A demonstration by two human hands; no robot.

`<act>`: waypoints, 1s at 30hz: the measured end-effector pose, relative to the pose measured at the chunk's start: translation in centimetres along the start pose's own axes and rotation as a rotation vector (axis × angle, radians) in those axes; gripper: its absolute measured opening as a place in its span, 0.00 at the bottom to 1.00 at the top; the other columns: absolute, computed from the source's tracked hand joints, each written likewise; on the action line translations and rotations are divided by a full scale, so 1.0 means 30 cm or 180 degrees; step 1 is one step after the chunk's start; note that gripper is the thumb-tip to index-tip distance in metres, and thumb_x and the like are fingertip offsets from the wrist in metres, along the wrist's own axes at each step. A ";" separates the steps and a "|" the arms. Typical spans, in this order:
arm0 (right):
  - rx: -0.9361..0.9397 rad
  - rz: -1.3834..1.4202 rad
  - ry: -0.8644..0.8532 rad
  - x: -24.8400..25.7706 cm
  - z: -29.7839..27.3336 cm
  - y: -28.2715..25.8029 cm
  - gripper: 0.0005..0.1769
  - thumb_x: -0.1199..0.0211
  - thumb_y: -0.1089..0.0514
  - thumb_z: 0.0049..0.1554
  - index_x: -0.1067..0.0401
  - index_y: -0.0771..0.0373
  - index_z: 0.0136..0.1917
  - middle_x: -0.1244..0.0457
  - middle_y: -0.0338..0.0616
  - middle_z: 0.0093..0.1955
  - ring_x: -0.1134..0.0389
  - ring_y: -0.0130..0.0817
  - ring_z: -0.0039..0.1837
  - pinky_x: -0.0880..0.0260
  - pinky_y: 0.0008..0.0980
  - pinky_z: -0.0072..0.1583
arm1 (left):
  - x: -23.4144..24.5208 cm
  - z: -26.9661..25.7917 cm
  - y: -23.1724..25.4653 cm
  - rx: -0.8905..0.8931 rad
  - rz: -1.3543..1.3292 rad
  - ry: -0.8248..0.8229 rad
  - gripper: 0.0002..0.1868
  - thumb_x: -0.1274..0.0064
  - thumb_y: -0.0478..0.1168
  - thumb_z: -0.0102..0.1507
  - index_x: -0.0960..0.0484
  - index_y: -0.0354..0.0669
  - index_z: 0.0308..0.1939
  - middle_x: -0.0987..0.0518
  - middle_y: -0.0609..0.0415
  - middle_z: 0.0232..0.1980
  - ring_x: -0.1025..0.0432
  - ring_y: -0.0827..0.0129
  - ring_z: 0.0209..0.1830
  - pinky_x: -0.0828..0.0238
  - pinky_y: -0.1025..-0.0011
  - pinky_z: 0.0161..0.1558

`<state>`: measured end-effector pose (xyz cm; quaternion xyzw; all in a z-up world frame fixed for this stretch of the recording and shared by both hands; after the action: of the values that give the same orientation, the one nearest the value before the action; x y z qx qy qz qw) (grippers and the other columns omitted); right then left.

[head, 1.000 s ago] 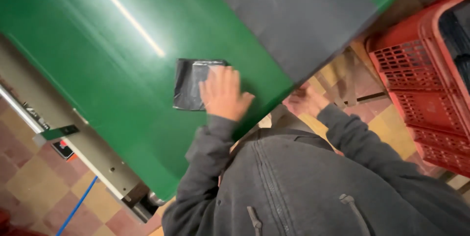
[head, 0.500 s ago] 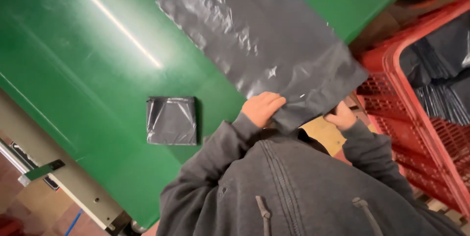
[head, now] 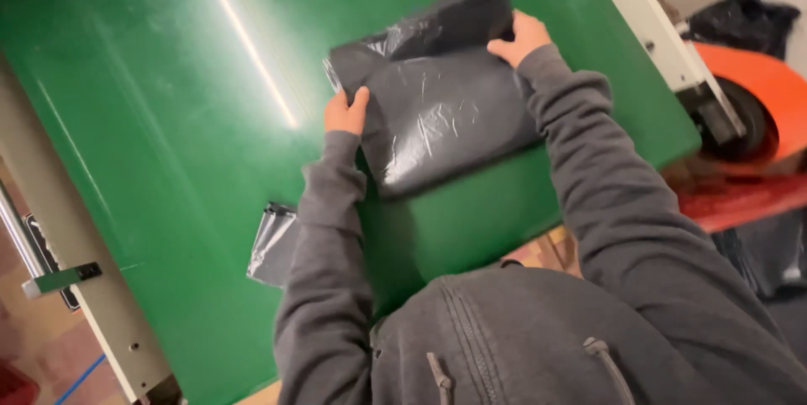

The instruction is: Folding plastic bags coming off a conveyor belt and placing them neatly into a storage basket.

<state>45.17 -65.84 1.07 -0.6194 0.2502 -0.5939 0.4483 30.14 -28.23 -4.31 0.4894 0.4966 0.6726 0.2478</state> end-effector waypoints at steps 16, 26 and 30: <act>0.0712 -0.3024 -0.1908 -0.330 0.455 0.016 0.36 0.26 0.37 0.46 0.26 0.57 0.63 0.30 0.46 0.57 0.33 0.48 0.58 0.39 0.45 0.61 | 0.071 -0.149 0.430 -0.0362 0.0960 0.0581 0.20 0.45 0.45 0.63 0.27 0.37 0.53 0.24 0.50 0.45 0.31 0.61 0.41 0.30 0.67 0.46; 0.2070 -0.1535 0.0143 0.009 -0.265 -0.384 0.10 0.34 0.69 0.48 0.25 0.59 0.44 0.30 0.35 0.55 0.37 0.44 0.67 0.47 0.44 0.68 | -0.046 -0.250 0.017 0.2496 -0.4008 -0.0418 0.60 0.69 0.83 0.50 0.31 0.44 0.71 0.30 0.42 0.73 0.38 0.46 0.73 0.51 0.42 0.71; 0.2087 -0.1943 0.0568 -0.020 -0.458 -0.137 0.16 0.33 0.62 0.40 0.24 0.40 0.40 0.32 0.20 0.56 0.37 0.33 0.69 0.42 0.39 0.66 | -0.078 -0.273 -0.245 0.2458 -0.3959 -0.0338 0.50 0.55 0.77 0.62 0.26 0.34 0.65 0.23 0.37 0.66 0.26 0.43 0.64 0.29 0.50 0.64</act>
<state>30.98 -66.93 2.78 -0.4365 -0.1073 -0.7978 0.4018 22.56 -30.82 -12.20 0.2014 0.8715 0.1602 0.4174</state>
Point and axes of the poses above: each hand's wrist, its own z-axis towards the middle knuckle, its own x-axis out of the back of the hand, y = z × x, the point moved 5 cm from there along z, towards the middle knuckle
